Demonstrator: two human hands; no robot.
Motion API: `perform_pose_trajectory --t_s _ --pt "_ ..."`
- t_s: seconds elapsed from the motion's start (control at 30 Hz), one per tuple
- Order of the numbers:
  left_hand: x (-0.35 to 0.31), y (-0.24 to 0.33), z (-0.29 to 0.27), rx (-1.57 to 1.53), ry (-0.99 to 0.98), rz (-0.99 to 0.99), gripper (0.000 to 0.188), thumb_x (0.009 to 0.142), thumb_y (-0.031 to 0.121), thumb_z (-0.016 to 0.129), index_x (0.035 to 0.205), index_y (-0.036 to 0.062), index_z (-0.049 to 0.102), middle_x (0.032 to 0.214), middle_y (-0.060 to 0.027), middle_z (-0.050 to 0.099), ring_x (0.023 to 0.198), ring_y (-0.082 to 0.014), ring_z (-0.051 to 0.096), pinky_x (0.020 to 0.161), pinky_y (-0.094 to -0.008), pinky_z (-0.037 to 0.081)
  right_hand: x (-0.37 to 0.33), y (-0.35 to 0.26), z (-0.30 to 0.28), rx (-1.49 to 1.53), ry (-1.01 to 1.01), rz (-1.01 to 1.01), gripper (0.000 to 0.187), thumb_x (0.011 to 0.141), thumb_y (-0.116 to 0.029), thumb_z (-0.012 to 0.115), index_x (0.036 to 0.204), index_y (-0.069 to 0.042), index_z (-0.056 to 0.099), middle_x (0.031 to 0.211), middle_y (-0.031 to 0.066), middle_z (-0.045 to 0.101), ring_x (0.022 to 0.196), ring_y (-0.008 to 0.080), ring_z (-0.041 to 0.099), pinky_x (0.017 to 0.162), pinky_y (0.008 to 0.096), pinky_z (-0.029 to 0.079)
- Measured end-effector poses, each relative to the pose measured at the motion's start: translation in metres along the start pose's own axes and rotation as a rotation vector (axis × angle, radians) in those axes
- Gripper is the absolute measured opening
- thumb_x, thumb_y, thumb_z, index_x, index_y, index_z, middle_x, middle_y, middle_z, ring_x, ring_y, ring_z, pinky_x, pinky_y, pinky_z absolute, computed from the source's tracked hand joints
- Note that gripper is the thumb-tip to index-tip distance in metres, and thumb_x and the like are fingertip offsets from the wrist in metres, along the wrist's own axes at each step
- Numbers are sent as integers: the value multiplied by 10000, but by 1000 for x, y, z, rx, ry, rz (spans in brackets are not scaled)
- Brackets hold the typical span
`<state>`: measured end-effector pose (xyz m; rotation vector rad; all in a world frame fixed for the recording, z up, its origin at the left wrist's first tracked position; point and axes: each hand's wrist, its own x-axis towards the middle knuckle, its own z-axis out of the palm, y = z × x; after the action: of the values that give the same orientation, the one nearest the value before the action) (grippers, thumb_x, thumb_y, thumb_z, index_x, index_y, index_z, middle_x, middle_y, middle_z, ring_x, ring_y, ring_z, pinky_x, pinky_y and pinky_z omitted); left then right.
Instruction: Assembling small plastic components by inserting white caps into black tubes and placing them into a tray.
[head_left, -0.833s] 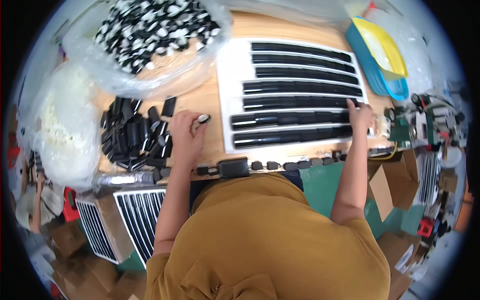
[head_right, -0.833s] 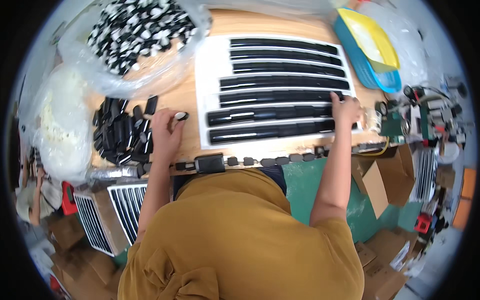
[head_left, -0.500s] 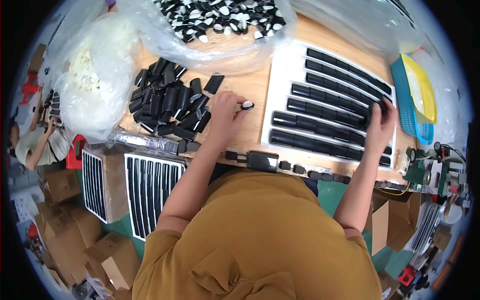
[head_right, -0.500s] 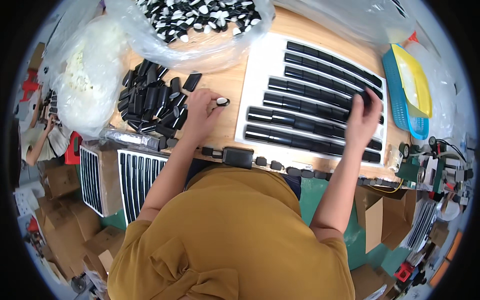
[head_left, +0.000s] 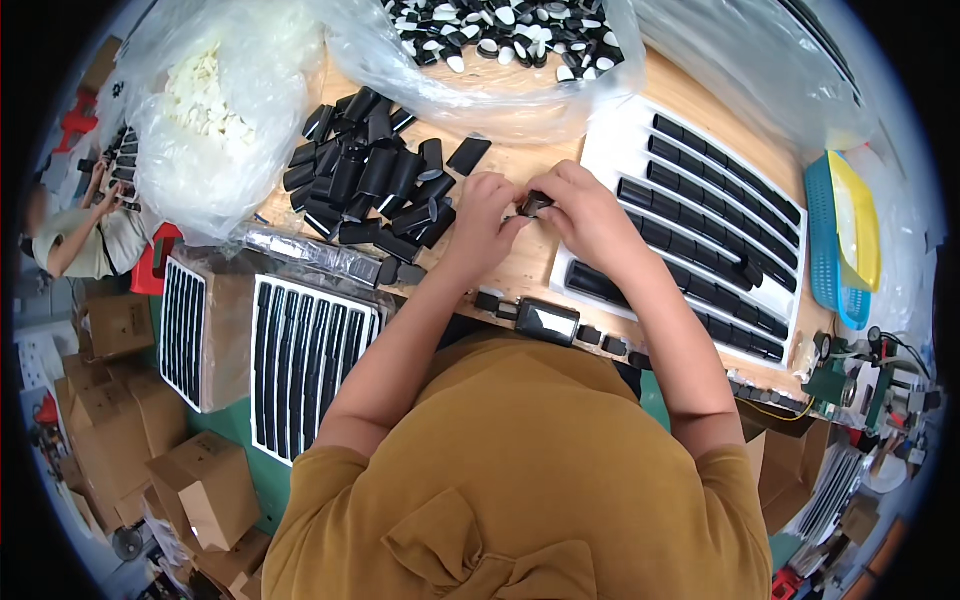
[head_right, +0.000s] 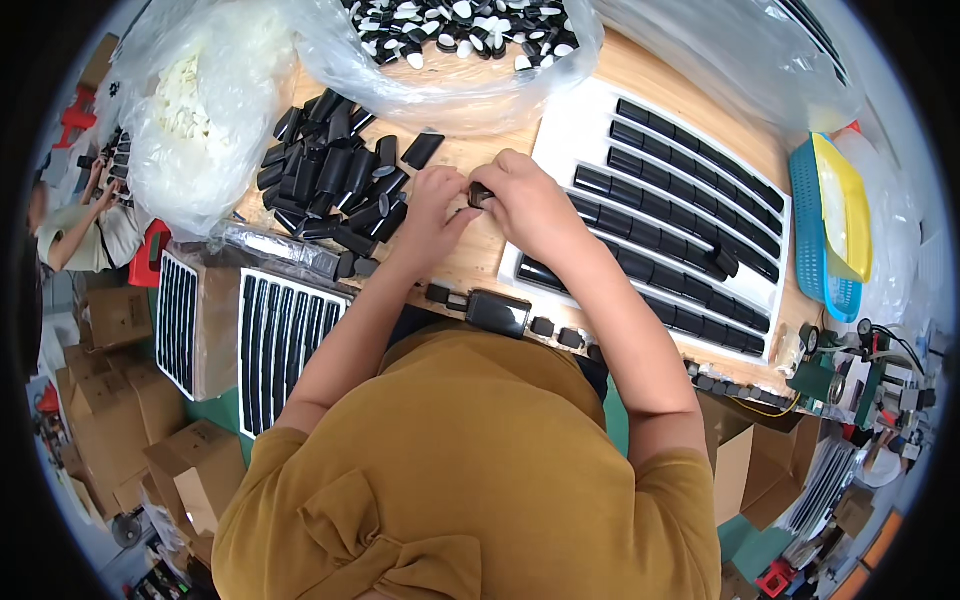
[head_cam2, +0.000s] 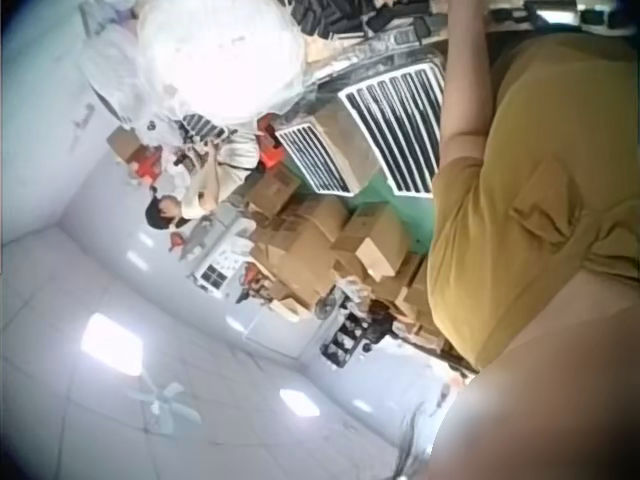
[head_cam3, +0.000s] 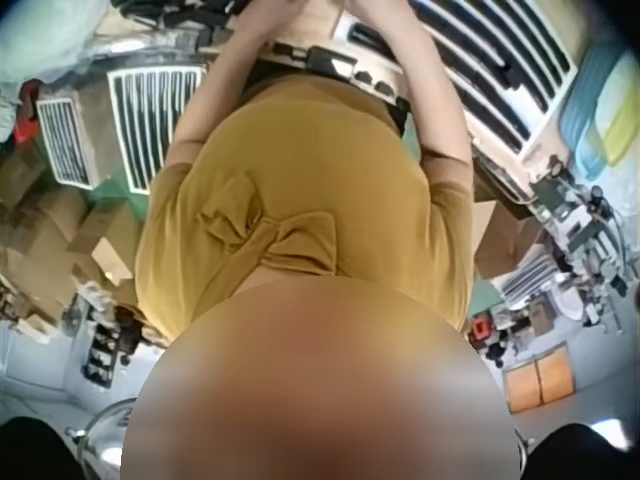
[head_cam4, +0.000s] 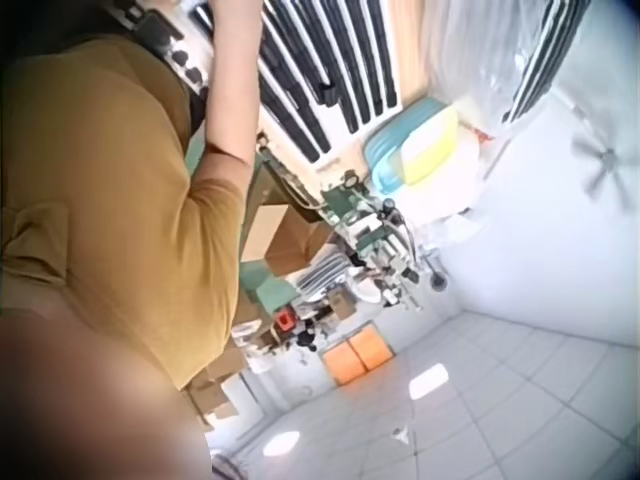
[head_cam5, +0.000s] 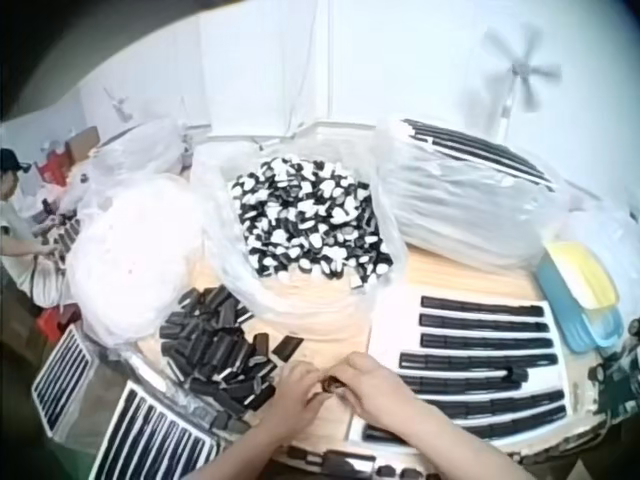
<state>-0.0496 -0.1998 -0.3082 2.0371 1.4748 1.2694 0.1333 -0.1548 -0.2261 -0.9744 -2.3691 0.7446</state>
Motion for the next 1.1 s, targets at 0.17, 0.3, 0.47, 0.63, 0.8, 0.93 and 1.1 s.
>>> perform_pose_trajectory --t_s 0.17,0.3,0.47,0.63,0.8,0.93,1.1 --pt "2 -1 1 21 0 -7 327 706 4 775 989 44 617 1038 -112 577 1084 -358 498 936 -446 407 1 8 11 -92 -30 -69 330 786 14 692 1105 -61 648 982 139 628 977 357 613 832 430 521" --pt "5 6 -3 -48 -26 -73 328 705 20 784 982 45 610 983 -104 586 1047 -353 514 920 -445 411 -1 8 16 -111 -28 -62 340 774 7 692 1104 -67 654 955 136 639 978 351 618 827 432 528" --pt "-1 2 -3 -153 12 -149 301 706 36 786 961 40 625 938 -108 599 1004 -356 542 879 -441 439 -1 12 20 -60 -20 -53 342 767 11 689 1100 -57 652 957 148 636 907 376 632 774 441 531" --pt "10 7 -9 60 78 92 219 698 23 771 872 13 638 910 -130 604 1026 -357 559 866 -445 469 0 14 22 -32 39 -43 336 767 -2 702 1095 -55 652 910 151 636 856 388 633 751 446 522" --pt "24 5 -22 52 -110 95 199 708 22 766 870 12 652 920 -125 631 1033 -343 584 866 -426 485 -1 11 17 -114 30 -53 339 761 -27 720 1093 -69 664 857 139 641 847 365 640 782 441 511" --pt "76 10 -55 90 -575 33 157 748 45 757 888 13 693 906 -133 667 970 -322 627 837 -395 511 -3 17 14 -127 129 -70 311 750 -44 742 1055 -81 696 875 120 660 813 328 641 776 414 511" --pt "163 -54 -57 253 -3 81 186 874 6 606 1011 36 729 978 -157 708 902 -310 685 826 -376 532 -30 3 -38 47 530 222 301 845 -30 725 1141 -76 691 1018 96 689 878 188 659 717 278 526"
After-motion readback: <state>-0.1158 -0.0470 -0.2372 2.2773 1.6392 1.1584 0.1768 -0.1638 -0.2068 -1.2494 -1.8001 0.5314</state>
